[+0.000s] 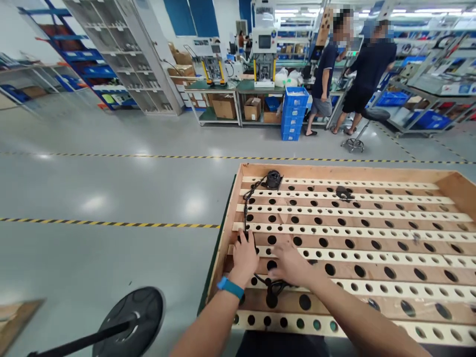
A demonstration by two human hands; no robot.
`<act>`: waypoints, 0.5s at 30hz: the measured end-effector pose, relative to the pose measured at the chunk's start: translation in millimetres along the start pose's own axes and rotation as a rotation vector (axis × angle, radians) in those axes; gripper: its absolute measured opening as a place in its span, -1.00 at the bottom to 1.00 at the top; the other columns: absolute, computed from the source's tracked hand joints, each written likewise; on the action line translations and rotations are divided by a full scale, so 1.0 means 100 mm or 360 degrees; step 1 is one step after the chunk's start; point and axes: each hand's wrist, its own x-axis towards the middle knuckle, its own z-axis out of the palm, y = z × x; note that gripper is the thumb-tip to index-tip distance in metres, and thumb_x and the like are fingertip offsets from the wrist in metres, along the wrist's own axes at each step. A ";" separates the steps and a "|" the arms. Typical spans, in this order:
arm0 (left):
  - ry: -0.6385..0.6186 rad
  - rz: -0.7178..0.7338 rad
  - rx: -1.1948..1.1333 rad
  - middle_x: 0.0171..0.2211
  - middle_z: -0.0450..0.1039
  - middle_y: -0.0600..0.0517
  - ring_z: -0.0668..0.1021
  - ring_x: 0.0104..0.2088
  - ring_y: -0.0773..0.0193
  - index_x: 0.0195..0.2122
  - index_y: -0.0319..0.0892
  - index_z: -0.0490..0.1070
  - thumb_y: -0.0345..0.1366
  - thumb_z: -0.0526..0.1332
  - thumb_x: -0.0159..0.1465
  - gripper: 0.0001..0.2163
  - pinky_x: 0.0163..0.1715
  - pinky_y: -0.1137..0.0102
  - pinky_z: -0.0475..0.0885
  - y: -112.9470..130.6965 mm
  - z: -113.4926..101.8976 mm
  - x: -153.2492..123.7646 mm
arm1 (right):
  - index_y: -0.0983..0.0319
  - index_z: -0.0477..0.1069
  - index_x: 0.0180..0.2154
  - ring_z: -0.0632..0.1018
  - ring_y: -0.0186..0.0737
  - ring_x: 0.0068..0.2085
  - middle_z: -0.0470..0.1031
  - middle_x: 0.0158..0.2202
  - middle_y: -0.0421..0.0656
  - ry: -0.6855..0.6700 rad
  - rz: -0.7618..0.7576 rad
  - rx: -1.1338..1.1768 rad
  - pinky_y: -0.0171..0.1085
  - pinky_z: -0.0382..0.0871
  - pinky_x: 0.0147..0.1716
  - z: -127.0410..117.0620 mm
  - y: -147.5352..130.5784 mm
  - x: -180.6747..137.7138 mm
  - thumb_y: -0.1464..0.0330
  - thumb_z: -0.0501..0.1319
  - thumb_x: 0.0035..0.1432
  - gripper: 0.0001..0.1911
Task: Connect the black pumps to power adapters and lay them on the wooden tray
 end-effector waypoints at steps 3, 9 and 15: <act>-0.0180 0.0149 0.0159 0.34 0.09 -0.47 0.35 0.20 -0.34 0.40 -0.23 0.01 -0.30 0.37 0.13 -0.16 0.12 0.01 0.27 -0.09 -0.11 0.10 | 0.25 0.48 -0.11 0.35 0.22 0.19 0.36 0.17 0.14 -0.0124 0.0137 -0.0227 0.11 0.23 0.13 0.37 0.20 -0.67 0.26 0.44 0.04 -0.62; -0.0160 0.0283 0.0488 0.27 0.24 -0.40 0.21 0.30 -0.35 0.41 -0.22 0.00 -0.22 0.39 0.11 -0.12 0.24 -0.10 0.05 -0.26 -0.42 0.29 | 0.25 0.47 -0.08 0.46 0.08 0.00 0.51 -0.10 0.02 0.0103 -0.0007 -0.0327 0.04 0.30 0.03 0.55 0.11 -0.53 0.41 0.21 0.27 -0.82; -0.0151 0.0559 0.0687 0.22 0.31 -0.40 0.25 0.31 -0.27 0.33 -0.34 0.16 -0.24 0.37 0.14 -0.24 0.29 -0.11 0.03 -0.23 -0.61 0.11 | 0.32 0.39 0.12 0.36 0.18 0.19 0.33 0.19 0.23 0.0318 0.0099 -0.0278 0.15 0.21 0.16 0.69 -0.17 -0.55 0.33 0.21 0.28 -0.60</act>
